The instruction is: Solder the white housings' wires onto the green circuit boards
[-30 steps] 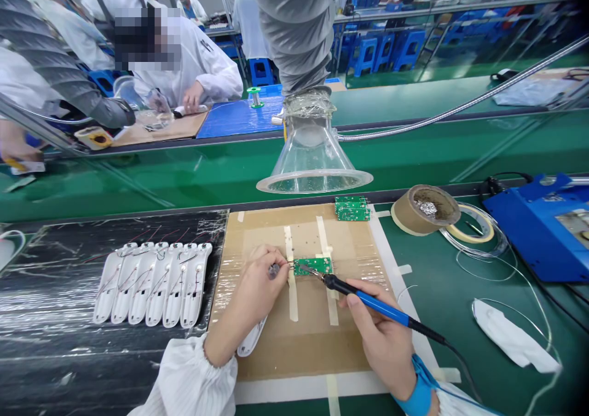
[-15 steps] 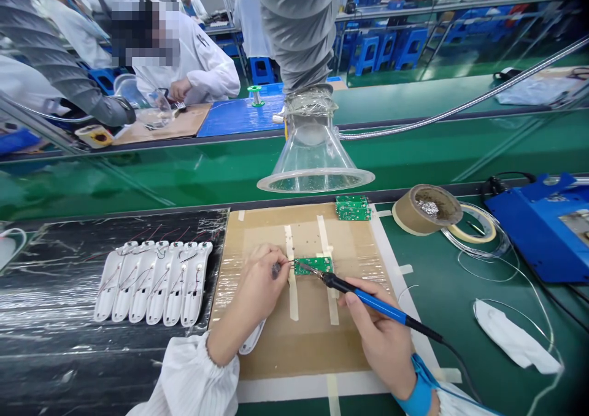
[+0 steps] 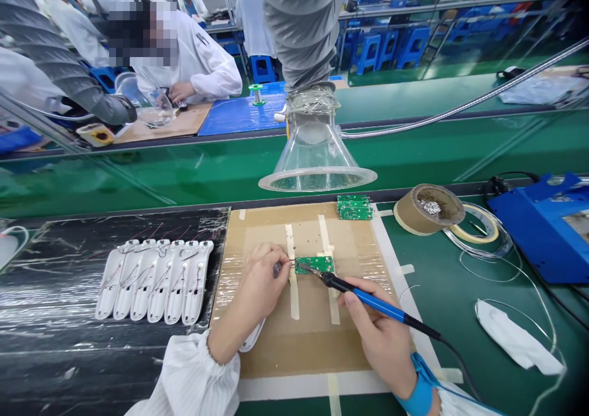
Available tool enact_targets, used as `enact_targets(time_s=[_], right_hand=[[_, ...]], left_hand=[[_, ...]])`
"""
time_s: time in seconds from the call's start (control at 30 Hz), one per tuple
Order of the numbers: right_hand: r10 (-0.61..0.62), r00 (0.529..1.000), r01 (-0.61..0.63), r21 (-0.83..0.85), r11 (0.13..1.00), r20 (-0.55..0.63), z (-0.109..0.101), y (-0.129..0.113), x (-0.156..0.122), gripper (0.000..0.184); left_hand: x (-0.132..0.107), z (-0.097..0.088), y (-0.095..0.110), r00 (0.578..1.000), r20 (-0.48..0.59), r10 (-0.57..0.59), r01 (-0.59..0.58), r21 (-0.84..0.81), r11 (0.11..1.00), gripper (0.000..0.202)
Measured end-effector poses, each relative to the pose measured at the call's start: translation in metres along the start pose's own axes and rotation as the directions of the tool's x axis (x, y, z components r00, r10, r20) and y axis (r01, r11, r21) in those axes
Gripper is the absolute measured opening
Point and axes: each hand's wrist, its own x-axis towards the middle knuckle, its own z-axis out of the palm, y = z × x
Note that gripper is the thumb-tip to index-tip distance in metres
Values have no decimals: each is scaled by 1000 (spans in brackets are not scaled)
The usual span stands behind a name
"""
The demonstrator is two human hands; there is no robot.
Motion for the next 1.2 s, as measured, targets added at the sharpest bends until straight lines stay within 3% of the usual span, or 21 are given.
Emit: enact_targets(time_s=[0.93,1.2], right_hand=[[-31,998,34,46,998,-47,-1,-4,-1,16],[-19,998,22,39,999,-57,0,-4,1,15]], left_hand=[[0,1,-2,1000,-1,18,-18,-13,1000,21],[0,-2,1,999,47,-3,4,-32,999,20]])
